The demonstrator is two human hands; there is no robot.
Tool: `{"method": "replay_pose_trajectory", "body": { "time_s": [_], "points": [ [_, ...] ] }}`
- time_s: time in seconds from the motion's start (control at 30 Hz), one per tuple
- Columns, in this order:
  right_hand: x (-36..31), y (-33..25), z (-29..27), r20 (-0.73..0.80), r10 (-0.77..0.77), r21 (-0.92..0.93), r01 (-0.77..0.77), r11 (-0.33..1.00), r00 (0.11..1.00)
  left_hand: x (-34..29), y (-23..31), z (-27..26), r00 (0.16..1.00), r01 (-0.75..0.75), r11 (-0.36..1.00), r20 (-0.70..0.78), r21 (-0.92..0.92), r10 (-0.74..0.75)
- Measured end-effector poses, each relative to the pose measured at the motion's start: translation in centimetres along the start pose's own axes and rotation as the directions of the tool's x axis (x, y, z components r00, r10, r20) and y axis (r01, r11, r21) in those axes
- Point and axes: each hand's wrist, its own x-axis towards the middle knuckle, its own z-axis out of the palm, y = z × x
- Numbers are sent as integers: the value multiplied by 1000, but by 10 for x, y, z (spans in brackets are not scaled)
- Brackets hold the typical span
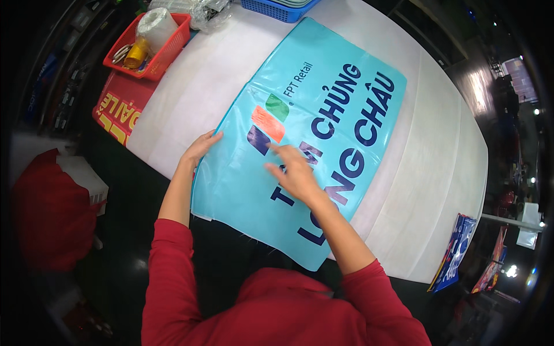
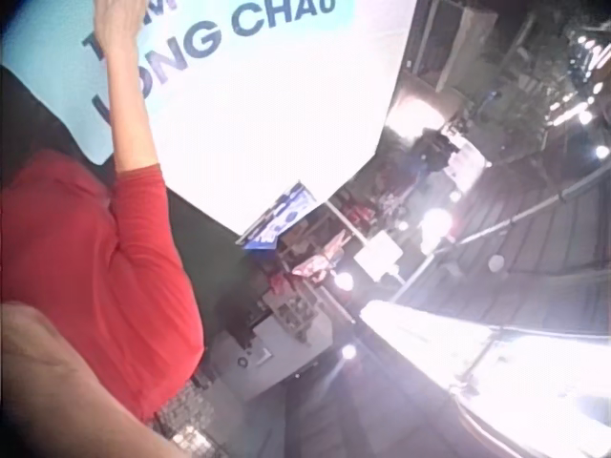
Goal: The person folds large printed banners on a table, one at a time, by grasping the edges and bringing the corners together before smoothing the surface.
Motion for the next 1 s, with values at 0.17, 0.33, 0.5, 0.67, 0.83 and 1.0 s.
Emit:
{"method": "replay_pose_trajectory", "body": {
  "time_s": [0.17,0.33,0.5,0.67,0.83,1.0],
  "points": [
    [-21,80,-38,-430,263,-484,-467,740,863,21,-6,2,998,-59,968,-22,244,66],
    [-62,143,-51,-345,450,-469,-567,677,823,33,14,14,975,-81,645,-74,760,210],
    [-61,157,-80,-368,378,-418,-514,749,850,37,38,33,952,82,434,-200,897,234],
    [-67,166,-105,-330,346,-416,-464,782,879,38,57,53,919,263,307,-335,915,209],
    [-75,192,-130,-662,411,-245,-698,673,627,97,94,78,762,68,349,-274,935,587],
    [-80,236,-159,-411,883,524,-733,434,228,156,126,127,834,135,438,-341,889,434]
  ]
}}
